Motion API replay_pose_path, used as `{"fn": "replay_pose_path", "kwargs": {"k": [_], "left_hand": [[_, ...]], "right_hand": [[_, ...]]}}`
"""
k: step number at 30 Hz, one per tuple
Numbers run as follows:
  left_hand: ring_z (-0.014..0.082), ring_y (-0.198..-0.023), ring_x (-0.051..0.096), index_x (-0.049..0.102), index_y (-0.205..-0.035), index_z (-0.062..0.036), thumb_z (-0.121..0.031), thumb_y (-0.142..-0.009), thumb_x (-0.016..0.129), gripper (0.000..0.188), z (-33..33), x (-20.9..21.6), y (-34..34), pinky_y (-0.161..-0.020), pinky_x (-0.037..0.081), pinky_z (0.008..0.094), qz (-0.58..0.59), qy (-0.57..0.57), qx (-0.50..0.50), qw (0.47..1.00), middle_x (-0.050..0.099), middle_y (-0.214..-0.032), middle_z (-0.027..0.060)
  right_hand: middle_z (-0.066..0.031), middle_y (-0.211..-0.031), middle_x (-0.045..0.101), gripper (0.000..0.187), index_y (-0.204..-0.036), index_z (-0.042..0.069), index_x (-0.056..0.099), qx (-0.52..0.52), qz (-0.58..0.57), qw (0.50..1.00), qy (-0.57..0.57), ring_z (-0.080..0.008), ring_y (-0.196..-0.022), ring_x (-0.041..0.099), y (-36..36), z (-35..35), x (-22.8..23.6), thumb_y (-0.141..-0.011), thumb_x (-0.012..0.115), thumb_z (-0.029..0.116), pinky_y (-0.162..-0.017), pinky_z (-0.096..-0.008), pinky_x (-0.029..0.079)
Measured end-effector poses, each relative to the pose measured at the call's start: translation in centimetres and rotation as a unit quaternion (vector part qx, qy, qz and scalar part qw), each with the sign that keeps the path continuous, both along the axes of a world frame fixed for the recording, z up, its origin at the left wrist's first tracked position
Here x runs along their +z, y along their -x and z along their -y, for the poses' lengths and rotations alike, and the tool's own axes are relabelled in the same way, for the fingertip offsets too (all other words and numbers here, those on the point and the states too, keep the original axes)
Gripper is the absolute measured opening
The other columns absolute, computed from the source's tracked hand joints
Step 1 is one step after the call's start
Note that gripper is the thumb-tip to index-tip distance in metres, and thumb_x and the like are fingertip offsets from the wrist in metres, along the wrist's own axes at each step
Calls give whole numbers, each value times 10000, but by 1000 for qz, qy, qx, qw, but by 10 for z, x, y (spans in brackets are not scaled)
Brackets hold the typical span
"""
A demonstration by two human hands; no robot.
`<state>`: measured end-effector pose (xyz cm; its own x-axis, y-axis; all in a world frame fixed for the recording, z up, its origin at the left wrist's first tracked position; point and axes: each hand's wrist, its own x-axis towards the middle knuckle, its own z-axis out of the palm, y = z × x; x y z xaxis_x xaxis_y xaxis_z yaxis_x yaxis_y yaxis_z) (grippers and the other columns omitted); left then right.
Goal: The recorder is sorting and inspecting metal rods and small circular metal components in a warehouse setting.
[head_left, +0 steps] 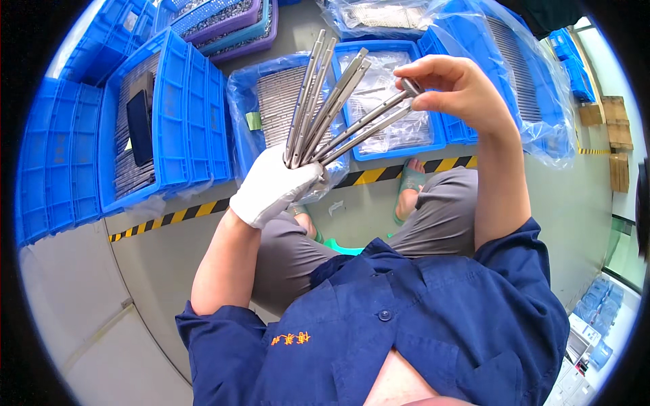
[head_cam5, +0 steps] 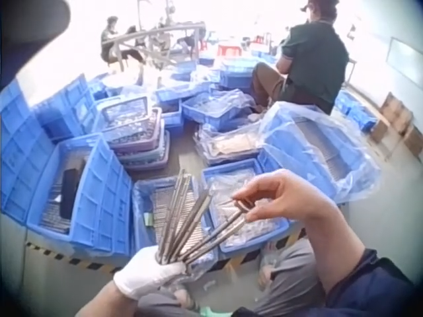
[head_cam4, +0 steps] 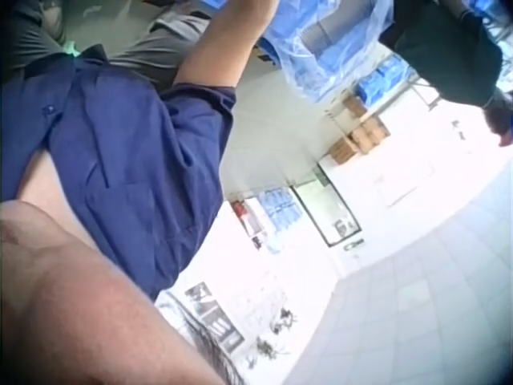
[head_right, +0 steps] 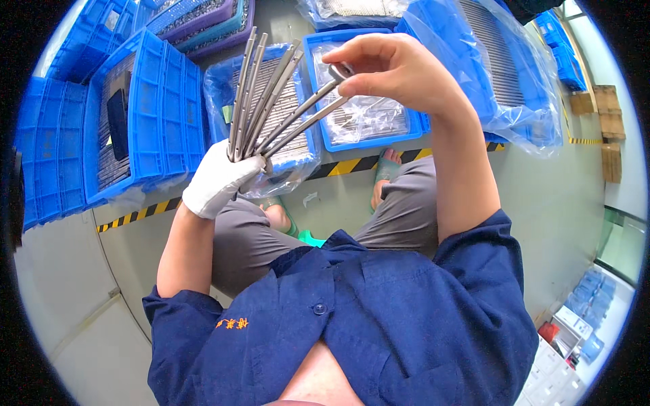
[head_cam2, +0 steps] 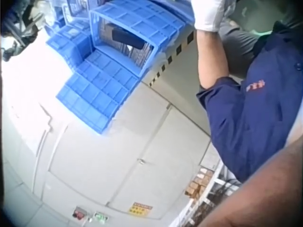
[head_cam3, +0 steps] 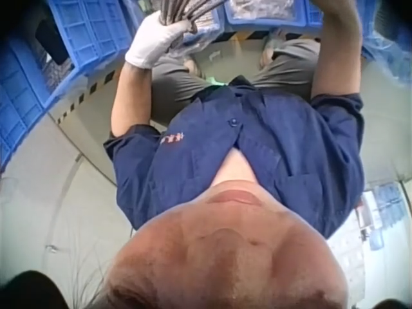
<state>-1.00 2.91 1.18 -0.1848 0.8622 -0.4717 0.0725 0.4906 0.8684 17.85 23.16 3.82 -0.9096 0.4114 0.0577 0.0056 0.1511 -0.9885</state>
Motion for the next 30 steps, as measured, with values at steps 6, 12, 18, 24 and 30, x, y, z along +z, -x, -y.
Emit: {"fn": "replay_pose_path", "kwargs": {"k": [6, 12, 18, 24, 30], "left_hand": [[81, -558, 461, 563, -780, -18, -178, -677, 568, 190, -2, -1, -6, -517, 392, 232, 12, -14, -15, 1000, 527, -617, 17], [55, -503, 416, 555, -731, -18, -121, -713, 561, 105, 0, 3, -4, -459, 330, 201, 58, -32, 17, 998, 487, -581, -6], [63, -561, 449, 572, -815, -20, -145, -709, 568, 164, 1, 2, 1, -504, 379, 216, 45, -17, -23, 999, 526, -638, 6], [48, -496, 405, 564, -755, -19, -134, -711, 552, 124, 0, 1, -2, -455, 326, 200, 21, -22, -8, 999, 503, -598, -6], [47, -534, 452, 562, -891, -7, -132, -767, 542, 177, 0, 6, -1, -473, 361, 195, 70, -46, 18, 996, 571, -682, 16]], "right_hand": [[-79, -914, 607, 278, -1039, 3, 569, -16, -67, 998, -4, -142, -841, 582, 8, 3, -4, -765, 602, 36, -774, -249, 464], [-122, -928, 617, 310, -1032, 33, 571, -30, -47, 998, 9, -182, -874, 599, -5, -5, -6, -752, 637, 147, -813, -299, 460], [-114, -925, 620, 300, -1012, 40, 566, 8, -67, 997, 46, -162, -839, 600, -3, -4, -8, -738, 653, 125, -780, -281, 470], [-77, -863, 616, 279, -976, 21, 559, 15, 2, 999, 39, -118, -793, 585, -2, 2, -3, -712, 641, -14, -730, -238, 471], [-109, -967, 596, 298, -1024, 24, 530, -17, 8, 999, 44, -140, -907, 567, 3, 7, -8, -737, 604, -10, -779, -242, 454]]}}
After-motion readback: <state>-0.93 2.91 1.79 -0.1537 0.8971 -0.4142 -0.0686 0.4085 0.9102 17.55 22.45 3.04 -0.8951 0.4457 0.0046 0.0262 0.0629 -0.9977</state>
